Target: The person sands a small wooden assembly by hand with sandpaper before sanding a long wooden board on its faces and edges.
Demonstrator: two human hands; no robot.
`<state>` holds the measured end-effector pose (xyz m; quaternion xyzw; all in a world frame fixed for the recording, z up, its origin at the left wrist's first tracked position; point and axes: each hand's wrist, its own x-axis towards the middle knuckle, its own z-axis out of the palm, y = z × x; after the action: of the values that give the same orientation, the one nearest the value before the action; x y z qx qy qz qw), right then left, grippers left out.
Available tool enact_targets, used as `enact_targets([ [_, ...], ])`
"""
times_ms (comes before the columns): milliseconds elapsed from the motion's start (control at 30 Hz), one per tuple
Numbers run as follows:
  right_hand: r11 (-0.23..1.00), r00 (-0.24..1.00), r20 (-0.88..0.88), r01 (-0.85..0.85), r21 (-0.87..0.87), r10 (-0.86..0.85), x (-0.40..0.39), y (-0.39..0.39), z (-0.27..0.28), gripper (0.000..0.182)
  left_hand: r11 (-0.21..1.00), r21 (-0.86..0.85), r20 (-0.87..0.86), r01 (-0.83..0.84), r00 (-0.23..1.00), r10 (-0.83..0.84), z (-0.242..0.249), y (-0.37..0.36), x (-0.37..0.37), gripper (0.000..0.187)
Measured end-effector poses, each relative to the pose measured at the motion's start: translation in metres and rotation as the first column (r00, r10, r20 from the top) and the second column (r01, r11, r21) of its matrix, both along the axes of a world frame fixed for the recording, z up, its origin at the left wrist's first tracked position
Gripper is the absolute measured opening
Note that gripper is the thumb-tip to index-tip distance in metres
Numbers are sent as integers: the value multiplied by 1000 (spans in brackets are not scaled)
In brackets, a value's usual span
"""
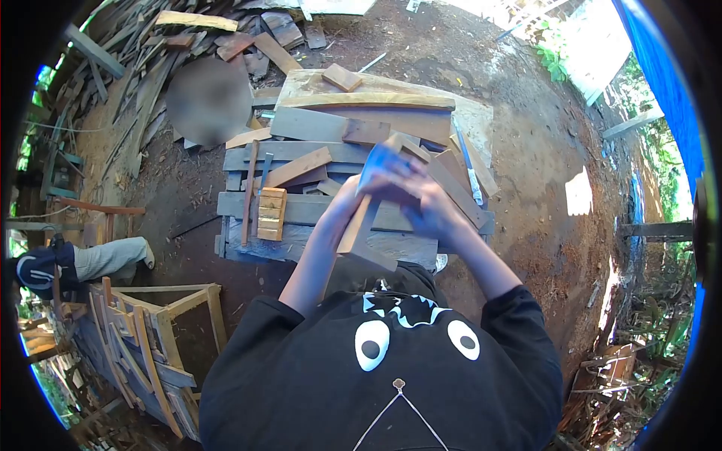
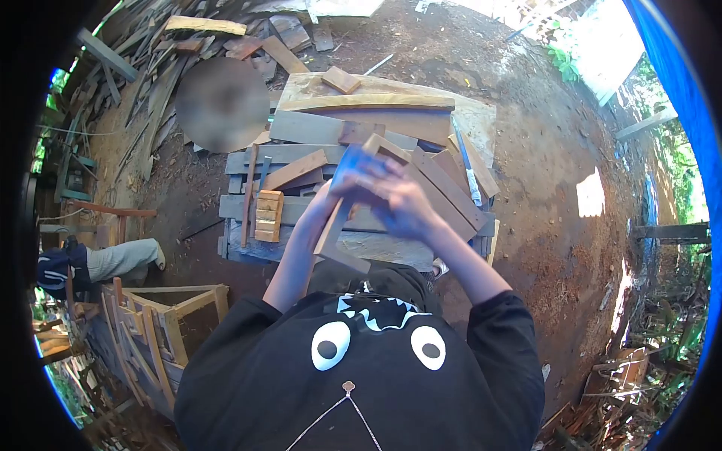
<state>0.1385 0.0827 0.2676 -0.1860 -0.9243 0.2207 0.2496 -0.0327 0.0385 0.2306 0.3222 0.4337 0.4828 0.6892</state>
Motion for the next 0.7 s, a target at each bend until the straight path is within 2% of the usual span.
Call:
enact_targets([
  [33,993,995,47,87,77,-91,3,14,2,57,990,-143,121,8,993,10,-7,5,4,37],
  [67,974,979,88,166,155,-181,7,21,4,56,983,-185,185,3,982,32,-11,7,7,38],
  [100,987,988,44,147,67,-150,7,16,3,54,974,-228,247,-1,967,59,-12,9,11,38],
  [167,991,994,-60,88,-99,-94,-3,-8,3,51,985,-172,272,-30,959,77,-10,10,10,40],
  [200,1000,998,-67,5,-29,-7,-10,-25,10,51,984,-176,288,-23,955,74,-8,12,8,40],
  [267,975,975,-41,-220,-40,219,-6,-54,11,54,946,-315,336,82,941,30,-8,15,-7,37],
  [300,976,984,-62,-173,-130,166,-7,-52,13,55,935,-352,244,-31,962,124,17,11,1,41],
  [333,968,991,-78,-123,-221,108,-7,-47,14,55,959,-277,193,-63,974,120,15,9,4,40],
  [367,986,1000,-20,-14,-165,10,-5,-33,3,56,976,-198,142,-88,983,117,10,7,7,38],
  [400,981,997,30,70,-180,-65,-1,-14,-5,56,989,-107,88,-105,989,114,4,10,7,37],
  [467,989,988,36,149,-9,-148,6,0,-8,52,998,16,121,-69,990,66,-25,20,5,38],
  [500,988,991,-40,122,-100,-126,0,-11,-5,47,996,78,138,-53,990,42,-34,24,4,38],
  [533,977,987,-118,85,-193,-109,-7,-31,-2,43,988,-149,345,40,938,14,-42,29,-2,43],
  [567,993,1000,-25,5,-114,-8,-7,-43,10,39,915,-378,513,139,854,82,-45,33,-7,48],
  [600,993,1000,15,9,-114,-8,-6,-51,13,37,919,-390,425,51,896,131,-52,34,-12,49],
  [633,999,999,36,31,-32,-30,-2,-56,14,37,917,-396,328,-36,928,178,-59,35,-18,51],
  [667,997,997,53,49,53,-52,4,-59,14,37,915,-358,203,-187,941,272,-18,28,-14,48],
  [700,997,993,98,66,41,-70,11,-61,13,37,918,-321,102,-230,956,275,-21,29,-22,44],
])
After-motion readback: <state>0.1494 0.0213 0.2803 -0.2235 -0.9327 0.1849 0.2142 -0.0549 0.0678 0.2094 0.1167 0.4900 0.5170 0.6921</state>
